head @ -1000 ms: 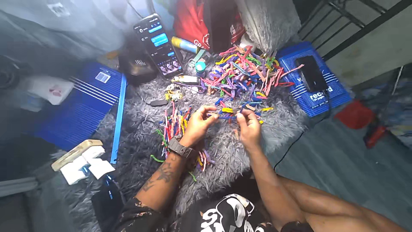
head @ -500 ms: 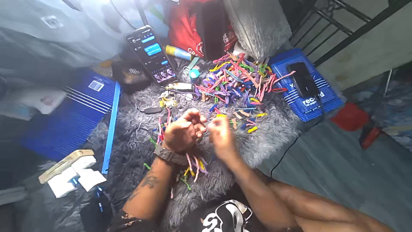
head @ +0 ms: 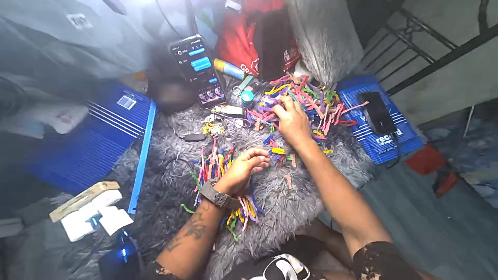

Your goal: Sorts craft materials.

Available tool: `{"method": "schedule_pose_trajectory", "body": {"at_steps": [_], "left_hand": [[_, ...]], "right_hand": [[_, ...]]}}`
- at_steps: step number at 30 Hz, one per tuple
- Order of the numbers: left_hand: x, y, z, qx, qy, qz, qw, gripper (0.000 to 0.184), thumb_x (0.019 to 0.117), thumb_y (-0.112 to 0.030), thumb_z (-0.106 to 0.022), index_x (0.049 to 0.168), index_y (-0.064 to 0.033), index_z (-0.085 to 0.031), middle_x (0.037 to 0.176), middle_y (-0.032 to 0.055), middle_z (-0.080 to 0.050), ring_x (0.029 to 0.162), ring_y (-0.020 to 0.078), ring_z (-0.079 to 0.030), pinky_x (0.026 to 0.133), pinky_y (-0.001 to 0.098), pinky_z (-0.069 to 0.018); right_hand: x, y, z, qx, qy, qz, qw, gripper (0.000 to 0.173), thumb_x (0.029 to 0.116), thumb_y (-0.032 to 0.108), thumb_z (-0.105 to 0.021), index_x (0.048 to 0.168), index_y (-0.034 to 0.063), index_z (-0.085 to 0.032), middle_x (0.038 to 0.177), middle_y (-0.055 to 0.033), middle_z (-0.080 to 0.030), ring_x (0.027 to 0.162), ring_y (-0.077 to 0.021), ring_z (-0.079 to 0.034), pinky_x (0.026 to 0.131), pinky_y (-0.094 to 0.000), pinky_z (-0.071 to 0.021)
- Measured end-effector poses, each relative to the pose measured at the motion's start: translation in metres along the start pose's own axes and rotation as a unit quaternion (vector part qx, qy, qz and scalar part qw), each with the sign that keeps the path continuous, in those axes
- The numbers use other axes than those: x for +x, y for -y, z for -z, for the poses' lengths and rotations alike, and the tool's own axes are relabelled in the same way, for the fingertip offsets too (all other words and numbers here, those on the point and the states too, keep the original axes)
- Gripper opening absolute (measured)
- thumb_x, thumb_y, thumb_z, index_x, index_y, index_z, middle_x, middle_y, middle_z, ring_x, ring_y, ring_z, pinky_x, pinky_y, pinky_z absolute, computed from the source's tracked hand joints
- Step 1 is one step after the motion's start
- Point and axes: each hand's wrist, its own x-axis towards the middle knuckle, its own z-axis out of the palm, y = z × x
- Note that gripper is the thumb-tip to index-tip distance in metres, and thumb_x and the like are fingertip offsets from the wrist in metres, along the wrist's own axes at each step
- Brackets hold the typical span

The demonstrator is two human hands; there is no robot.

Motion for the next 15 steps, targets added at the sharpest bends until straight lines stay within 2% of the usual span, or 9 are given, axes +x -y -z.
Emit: {"method": "schedule_pose_trajectory", "body": {"at_steps": [1,4,6,7,9,10,12,14,15], "left_hand": [[0.000,-0.001,0.000,-0.005,0.000,-0.003,1.000,0.023,0.1059,-0.006,-0.042,0.121,0.0011,-0.057,0.112,0.0095,-0.066,0.098,0.0131,-0.067,0.089,0.0293,-0.0555],[-0.002,0.000,0.001,-0.005,-0.002,-0.035,0.999,0.025,0.1056,-0.008,-0.043,0.123,-0.0008,-0.059,0.112,0.0071,-0.065,0.097,0.0118,-0.066,0.087,0.0292,-0.0560],[-0.004,0.004,0.000,0.018,-0.005,-0.074,0.997,0.032,0.1046,-0.011,-0.048,0.134,-0.0037,-0.058,0.118,0.0062,-0.065,0.099,0.0115,-0.066,0.088,0.0297,-0.0555],[-0.004,0.005,0.000,0.033,0.000,-0.095,0.995,0.037,0.1044,-0.013,-0.050,0.140,-0.0054,-0.055,0.124,0.0062,-0.064,0.101,0.0110,-0.065,0.090,0.0295,-0.0551],[-0.004,0.008,0.000,0.053,0.011,-0.137,0.989,0.045,0.1030,-0.015,-0.053,0.147,-0.0066,-0.049,0.130,0.0047,-0.062,0.102,0.0079,-0.064,0.089,0.0266,-0.0545],[-0.005,0.009,-0.002,0.057,0.006,-0.152,0.987,0.043,0.1024,-0.014,-0.054,0.144,-0.0059,-0.052,0.127,0.0036,-0.064,0.100,0.0067,-0.064,0.086,0.0252,-0.0547],[-0.006,0.011,-0.003,0.050,-0.018,-0.178,0.983,0.026,0.1008,-0.010,-0.058,0.125,-0.0040,-0.065,0.110,0.0007,-0.070,0.091,0.0052,-0.066,0.081,0.0236,-0.0558],[-0.007,0.013,-0.002,0.051,-0.031,-0.190,0.980,0.013,0.1002,-0.008,-0.060,0.109,-0.0057,-0.069,0.097,-0.0017,-0.070,0.084,0.0041,-0.065,0.078,0.0228,-0.0555],[-0.006,0.014,-0.002,0.058,-0.036,-0.190,0.979,0.011,0.1002,-0.008,-0.060,0.107,-0.0067,-0.069,0.094,-0.0024,-0.070,0.082,0.0038,-0.065,0.076,0.0224,-0.0550]], "right_hand": [[-0.001,-0.004,0.003,0.006,-0.021,-0.010,1.000,0.022,0.0994,0.003,-0.056,0.114,0.0061,-0.073,0.138,-0.0205,-0.060,0.117,-0.0437,-0.063,0.090,-0.0576,-0.0551],[-0.022,-0.004,0.025,0.036,-0.077,-0.069,0.994,0.029,0.1039,0.010,-0.052,0.123,0.0086,-0.073,0.133,-0.0199,-0.064,0.116,-0.0409,-0.064,0.093,-0.0566,-0.0535],[-0.051,0.009,0.036,0.095,-0.035,-0.120,0.988,0.032,0.1064,0.011,-0.049,0.131,0.0056,-0.069,0.123,-0.0229,-0.066,0.107,-0.0418,-0.066,0.086,-0.0600,-0.0534],[-0.066,0.018,0.039,0.152,0.002,-0.141,0.978,0.032,0.1073,0.014,-0.049,0.132,0.0031,-0.067,0.118,-0.0228,-0.066,0.104,-0.0392,-0.066,0.087,-0.0586,-0.0539],[-0.096,0.038,0.038,0.268,0.076,-0.172,0.945,0.031,0.1053,0.015,-0.054,0.128,-0.0007,-0.068,0.117,-0.0206,-0.070,0.106,-0.0322,-0.069,0.095,-0.0526,-0.0547],[-0.108,0.048,0.036,0.309,0.106,-0.187,0.926,0.031,0.1040,0.016,-0.057,0.127,-0.0011,-0.069,0.115,-0.0183,-0.072,0.105,-0.0279,-0.070,0.097,-0.0490,-0.0545],[-0.120,0.061,0.031,0.348,0.140,-0.210,0.903,0.031,0.1021,0.018,-0.060,0.125,0.0001,-0.069,0.099,-0.0125,-0.074,0.091,-0.0199,-0.070,0.088,-0.0417,-0.0557],[-0.125,0.065,0.029,0.354,0.143,-0.217,0.898,0.032,0.1004,0.020,-0.064,0.126,0.0004,-0.067,0.092,-0.0104,-0.073,0.083,-0.0183,-0.070,0.083,-0.0397,-0.0577],[-0.126,0.065,0.030,0.352,0.142,-0.219,0.899,0.030,0.0999,0.021,-0.066,0.122,0.0003,-0.067,0.092,-0.0105,-0.074,0.083,-0.0192,-0.071,0.083,-0.0412,-0.0581]]}}
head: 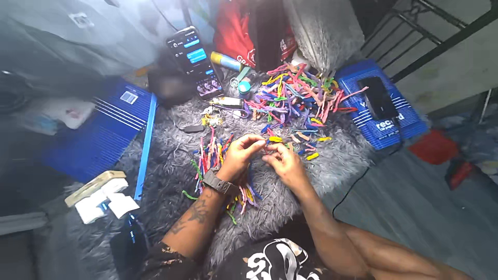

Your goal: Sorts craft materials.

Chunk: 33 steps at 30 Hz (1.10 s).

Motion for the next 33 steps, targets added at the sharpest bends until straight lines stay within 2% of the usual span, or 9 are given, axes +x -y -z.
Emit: {"method": "schedule_pose_trajectory", "body": {"at_steps": [6,12,16,20,23,26,28,30,33], "left_hand": [[0.001,0.000,-0.001,0.033,-0.008,0.010,0.999,0.011,0.0976,-0.005,-0.063,0.108,-0.0071,-0.065,0.090,-0.0028,-0.069,0.079,0.0040,-0.065,0.075,0.0227,-0.0554],[0.001,0.005,0.001,-0.031,0.020,0.001,0.999,0.015,0.0983,-0.002,-0.058,0.110,-0.0113,-0.058,0.092,-0.0038,-0.067,0.082,0.0062,-0.066,0.079,0.0260,-0.0582],[-0.002,0.001,-0.003,-0.074,0.058,0.033,0.995,0.023,0.0991,-0.001,-0.048,0.118,-0.0135,-0.054,0.098,-0.0033,-0.066,0.083,0.0069,-0.066,0.079,0.0260,-0.0581],[-0.009,-0.012,-0.010,-0.106,0.061,0.032,0.992,0.030,0.0964,-0.002,-0.036,0.112,-0.0200,-0.053,0.092,-0.0068,-0.066,0.084,0.0063,-0.067,0.078,0.0270,-0.0584],[-0.017,-0.027,-0.021,-0.113,0.067,0.041,0.990,0.030,0.0960,-0.002,-0.036,0.114,-0.0212,-0.050,0.090,-0.0061,-0.065,0.077,0.0071,-0.066,0.074,0.0268,-0.0588],[-0.029,-0.040,-0.036,0.006,0.079,0.047,0.996,0.031,0.0972,-0.004,-0.040,0.125,-0.0161,-0.047,0.088,-0.0061,-0.059,0.061,0.0003,-0.053,0.056,0.0170,-0.0480],[-0.043,-0.049,-0.047,0.215,0.127,-0.003,0.968,0.037,0.0995,-0.004,-0.044,0.137,-0.0053,-0.045,0.094,0.0010,-0.060,0.065,0.0030,-0.053,0.059,0.0198,-0.0469],[-0.065,-0.057,-0.064,0.374,0.169,-0.092,0.907,0.042,0.0994,0.001,-0.047,0.141,0.0021,-0.046,0.096,0.0097,-0.066,0.079,0.0134,-0.064,0.073,0.0309,-0.0553],[-0.094,-0.064,-0.072,0.494,0.175,-0.151,0.838,0.035,0.1040,-0.005,-0.047,0.139,-0.0014,-0.054,0.098,0.0145,-0.069,0.080,0.0251,-0.069,0.073,0.0414,-0.0592]], "right_hand": [[-0.014,-0.012,0.009,-0.034,-0.096,0.046,0.994,0.026,0.0995,0.030,-0.066,0.100,0.0060,-0.075,0.089,-0.0081,-0.073,0.080,-0.0183,-0.068,0.078,-0.0421,-0.0544],[-0.016,-0.021,0.003,-0.048,-0.163,0.116,0.979,0.024,0.1015,0.022,-0.061,0.104,0.0037,-0.076,0.096,-0.0123,-0.075,0.088,-0.0246,-0.072,0.081,-0.0457,-0.0572],[-0.012,-0.024,0.012,-0.064,-0.216,0.143,0.964,0.022,0.1022,0.021,-0.059,0.104,0.0039,-0.074,0.099,-0.0115,-0.072,0.084,-0.0223,-0.070,0.075,-0.0426,-0.0581],[-0.016,-0.025,0.021,-0.088,-0.202,0.193,0.956,0.023,0.1003,0.024,-0.062,0.099,0.0053,-0.075,0.096,-0.0103,-0.072,0.087,-0.0233,-0.070,0.079,-0.0435,-0.0572],[-0.023,-0.029,0.028,-0.077,-0.195,0.203,0.957,0.021,0.0995,0.023,-0.063,0.098,0.0052,-0.075,0.097,-0.0111,-0.073,0.090,-0.0245,-0.071,0.081,-0.0450,-0.0573],[-0.028,-0.031,0.042,-0.028,-0.204,0.215,0.955,0.017,0.0988,0.015,-0.064,0.100,0.0013,-0.073,0.099,-0.0118,-0.072,0.091,-0.0203,-0.070,0.082,-0.0389,-0.0581],[-0.027,-0.028,0.056,0.000,-0.208,0.230,0.951,0.016,0.0996,0.013,-0.061,0.098,-0.0003,-0.070,0.098,-0.0113,-0.070,0.093,-0.0162,-0.068,0.085,-0.0326,-0.0572],[-0.025,-0.017,0.066,0.006,-0.184,0.245,0.952,0.018,0.1007,0.012,-0.058,0.097,-0.0018,-0.069,0.096,-0.0128,-0.068,0.093,-0.0204,-0.066,0.087,-0.0386,-0.0543],[-0.009,0.005,0.058,-0.018,-0.109,0.282,0.953,0.023,0.1011,0.011,-0.053,0.094,-0.0020,-0.071,0.094,-0.0152,-0.070,0.092,-0.0297,-0.068,0.087,-0.0517,-0.0520]]}}
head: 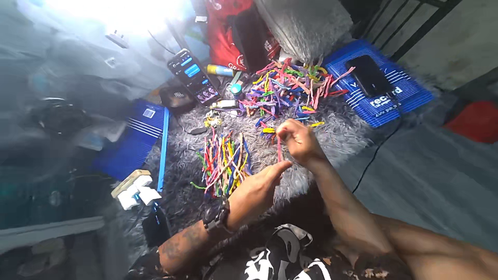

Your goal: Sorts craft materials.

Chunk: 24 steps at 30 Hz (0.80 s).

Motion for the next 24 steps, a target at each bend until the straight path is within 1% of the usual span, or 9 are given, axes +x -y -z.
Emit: {"method": "schedule_pose_trajectory", "body": {"at_steps": [5,8,10,11,14,16,18,22,24], "left_hand": [[-0.027,-0.011,0.032,0.189,0.128,0.203,0.952,0.041,0.1056,-0.043,-0.050,0.132,-0.0178,-0.068,0.087,0.0157,-0.073,0.082,0.0393,-0.072,0.070,0.0611,-0.0548],[-0.009,-0.014,0.036,0.144,0.057,0.167,0.974,0.037,0.1057,-0.040,-0.051,0.120,-0.0136,-0.072,0.090,0.0119,-0.073,0.083,0.0312,-0.072,0.073,0.0546,-0.0570],[0.015,0.012,0.017,-0.052,-0.047,0.132,0.989,0.029,0.1057,-0.026,-0.053,0.110,-0.0042,-0.072,0.087,0.0057,-0.071,0.078,0.0150,-0.068,0.076,0.0363,-0.0572],[0.026,0.034,0.001,-0.215,-0.112,0.132,0.961,0.024,0.1052,-0.017,-0.051,0.106,-0.0004,-0.069,0.082,0.0013,-0.067,0.073,0.0077,-0.065,0.074,0.0279,-0.0566],[0.044,0.091,-0.044,-0.503,-0.258,0.209,0.798,0.022,0.1079,-0.016,-0.038,0.106,-0.0064,-0.058,0.072,-0.0048,-0.060,0.063,0.0052,-0.059,0.066,0.0246,-0.0541],[0.048,0.098,-0.047,-0.534,-0.277,0.246,0.760,0.023,0.1101,-0.016,-0.033,0.104,-0.0081,-0.054,0.070,-0.0062,-0.057,0.063,0.0050,-0.057,0.066,0.0233,-0.0534],[0.046,0.096,-0.046,-0.543,-0.264,0.242,0.759,0.024,0.1096,-0.012,-0.031,0.104,-0.0075,-0.054,0.071,-0.0070,-0.056,0.064,0.0038,-0.056,0.067,0.0216,-0.0518],[0.049,0.093,-0.040,-0.564,-0.253,0.245,0.747,0.024,0.1097,-0.010,-0.035,0.114,-0.0014,-0.056,0.077,-0.0040,-0.059,0.069,0.0047,-0.060,0.070,0.0216,-0.0537],[0.051,0.091,-0.035,-0.569,-0.251,0.266,0.736,0.026,0.1100,-0.012,-0.037,0.122,0.0008,-0.056,0.088,0.0005,-0.064,0.076,0.0071,-0.063,0.075,0.0240,-0.0554]], "right_hand": [[0.036,0.001,-0.071,-0.089,0.247,0.012,0.965,0.031,0.1067,0.030,-0.053,0.108,0.0063,-0.074,0.110,-0.0152,-0.070,0.110,-0.0355,-0.065,0.094,-0.0604,-0.0478],[0.044,-0.010,-0.104,-0.109,0.343,0.017,0.933,0.035,0.1074,0.033,-0.052,0.116,0.0064,-0.073,0.118,-0.0173,-0.067,0.116,-0.0366,-0.062,0.101,-0.0589,-0.0432],[0.042,-0.029,-0.114,-0.099,0.319,0.048,0.941,0.033,0.1052,0.034,-0.056,0.110,0.0063,-0.074,0.114,-0.0169,-0.068,0.111,-0.0364,-0.063,0.096,-0.0592,-0.0451],[0.043,-0.041,-0.115,-0.097,0.276,0.067,0.954,0.029,0.1027,0.033,-0.061,0.106,0.0079,-0.074,0.109,-0.0152,-0.069,0.107,-0.0353,-0.065,0.093,-0.0592,-0.0484],[0.058,-0.054,-0.088,-0.149,0.156,0.024,0.976,0.025,0.1026,0.024,-0.060,0.111,0.0042,-0.073,0.115,-0.0198,-0.069,0.109,-0.0407,-0.065,0.092,-0.0617,-0.0479],[0.069,-0.065,-0.068,-0.221,0.072,-0.005,0.973,0.026,0.1030,0.020,-0.058,0.119,0.0066,-0.073,0.120,-0.0203,-0.068,0.110,-0.0431,-0.064,0.091,-0.0615,-0.0489],[0.074,-0.076,-0.056,-0.289,0.054,-0.023,0.956,0.028,0.1023,0.019,-0.060,0.126,0.0108,-0.071,0.125,-0.0202,-0.066,0.112,-0.0452,-0.062,0.091,-0.0623,-0.0479],[0.074,-0.082,-0.042,-0.298,0.012,-0.042,0.954,0.020,0.0995,0.017,-0.064,0.108,0.0031,-0.075,0.112,-0.0212,-0.070,0.107,-0.0438,-0.066,0.090,-0.0626,-0.0497],[0.062,-0.059,-0.027,-0.225,-0.005,-0.089,0.970,0.023,0.1015,0.020,-0.063,0.110,0.0029,-0.075,0.112,-0.0203,-0.071,0.106,-0.0407,-0.067,0.091,-0.0605,-0.0509]]}}
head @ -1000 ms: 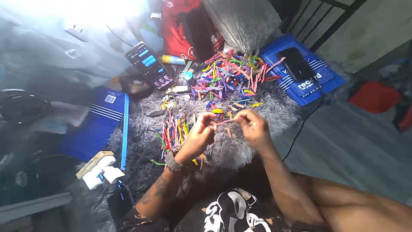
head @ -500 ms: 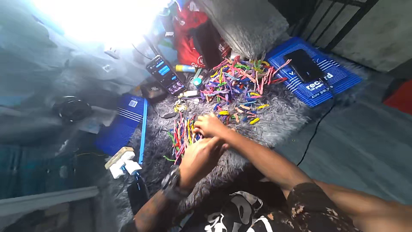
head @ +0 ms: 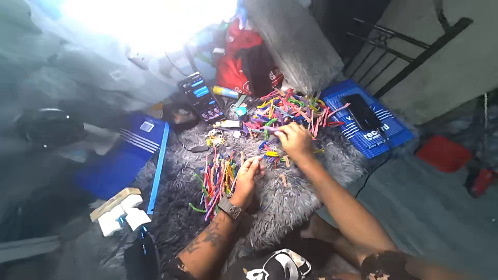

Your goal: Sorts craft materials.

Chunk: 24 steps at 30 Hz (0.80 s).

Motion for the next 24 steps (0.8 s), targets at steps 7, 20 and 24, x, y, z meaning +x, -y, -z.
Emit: {"method": "schedule_pose_trajectory", "body": {"at_steps": [7,20,24], "left_hand": [[0.000,0.015,0.007,0.038,0.021,-0.051,0.998,0.018,0.1012,-0.007,-0.056,0.116,0.0011,-0.063,0.097,0.0040,-0.069,0.086,0.0089,-0.067,0.082,0.0275,-0.0571],[-0.028,-0.007,0.002,0.331,0.229,-0.191,0.895,0.022,0.1019,-0.018,-0.058,0.105,0.0015,-0.069,0.091,0.0038,-0.071,0.081,0.0043,-0.067,0.078,0.0234,-0.0556],[-0.058,-0.040,-0.014,0.334,0.153,-0.314,0.876,0.029,0.1017,-0.025,-0.059,0.118,-0.0027,-0.068,0.125,0.0102,-0.063,0.121,0.0159,-0.058,0.103,0.0365,-0.0502]], "right_hand": [[-0.093,0.031,0.002,0.264,0.175,-0.154,0.936,0.025,0.1005,0.024,-0.064,0.108,0.0022,-0.073,0.097,-0.0064,-0.074,0.088,-0.0080,-0.068,0.084,-0.0292,-0.0558],[-0.060,0.005,0.064,0.059,0.050,0.101,0.992,0.025,0.0974,0.023,-0.064,0.089,0.0015,-0.074,0.091,-0.0133,-0.072,0.090,-0.0296,-0.068,0.085,-0.0550,-0.0480],[-0.045,0.018,0.048,0.105,0.246,0.166,0.949,0.017,0.0934,0.017,-0.067,0.091,0.0018,-0.076,0.091,-0.0126,-0.073,0.093,-0.0305,-0.070,0.086,-0.0574,-0.0516]]}}
